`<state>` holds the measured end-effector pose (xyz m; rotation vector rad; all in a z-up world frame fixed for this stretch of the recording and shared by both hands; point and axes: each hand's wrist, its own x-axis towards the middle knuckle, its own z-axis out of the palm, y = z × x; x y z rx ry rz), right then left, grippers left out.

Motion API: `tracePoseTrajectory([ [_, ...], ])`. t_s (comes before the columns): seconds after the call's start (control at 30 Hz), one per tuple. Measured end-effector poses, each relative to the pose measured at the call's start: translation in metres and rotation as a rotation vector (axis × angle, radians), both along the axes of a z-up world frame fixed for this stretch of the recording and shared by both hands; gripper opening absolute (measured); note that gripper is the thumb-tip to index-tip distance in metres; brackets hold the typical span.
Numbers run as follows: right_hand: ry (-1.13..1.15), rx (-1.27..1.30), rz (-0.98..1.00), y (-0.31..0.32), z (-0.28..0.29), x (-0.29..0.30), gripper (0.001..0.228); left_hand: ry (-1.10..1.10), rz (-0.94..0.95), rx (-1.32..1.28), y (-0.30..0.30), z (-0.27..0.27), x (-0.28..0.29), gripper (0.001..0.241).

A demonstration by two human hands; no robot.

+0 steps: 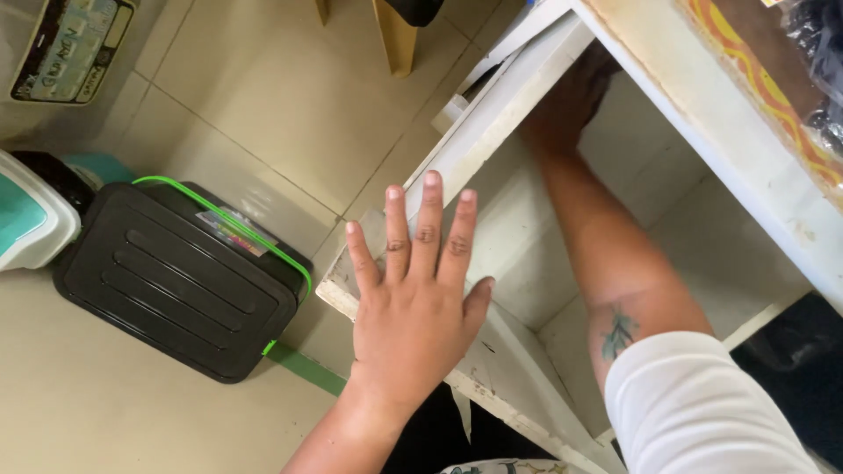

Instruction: The person empties a cluttered desk drawer by removing various items such as papers, boxes, and a small potted plant onto the desk surface. After emptying the drawer, the person uses a blue cloth to wipe the interior surfaces clean. Finally, the person begins placing some of the items back into the drawer.

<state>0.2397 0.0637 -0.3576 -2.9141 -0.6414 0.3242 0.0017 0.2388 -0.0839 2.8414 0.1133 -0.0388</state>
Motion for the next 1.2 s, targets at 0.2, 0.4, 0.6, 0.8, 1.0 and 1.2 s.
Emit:
tracePoseTrajectory([
  [0.2,0.2,0.041,0.467,0.023,0.058,-0.156,0.077,-0.024,0.056,-0.035,-0.001,0.003,0.001,0.076],
  [0.4,0.233,-0.254,0.396,-0.025,0.101,-0.085,0.064,-0.038,0.08,-0.077,0.002,0.001,0.002,0.071],
  [0.6,-0.081,-0.021,-0.403,0.0,0.034,-0.058,0.081,-0.011,0.105,-0.053,0.001,0.0,0.003,0.072],
  [0.8,0.671,-0.258,0.486,-0.01,0.086,-0.161,0.068,-0.009,0.107,-0.052,0.001,0.003,0.005,0.07],
  [1.0,0.508,-0.345,-0.423,-0.109,0.079,-0.08,0.098,0.022,0.102,-0.049,0.002,0.0,0.005,0.07],
  [1.2,0.297,-0.109,-0.949,-0.135,-0.013,-0.077,0.1,0.004,0.094,-0.034,0.002,-0.003,0.002,0.067],
])
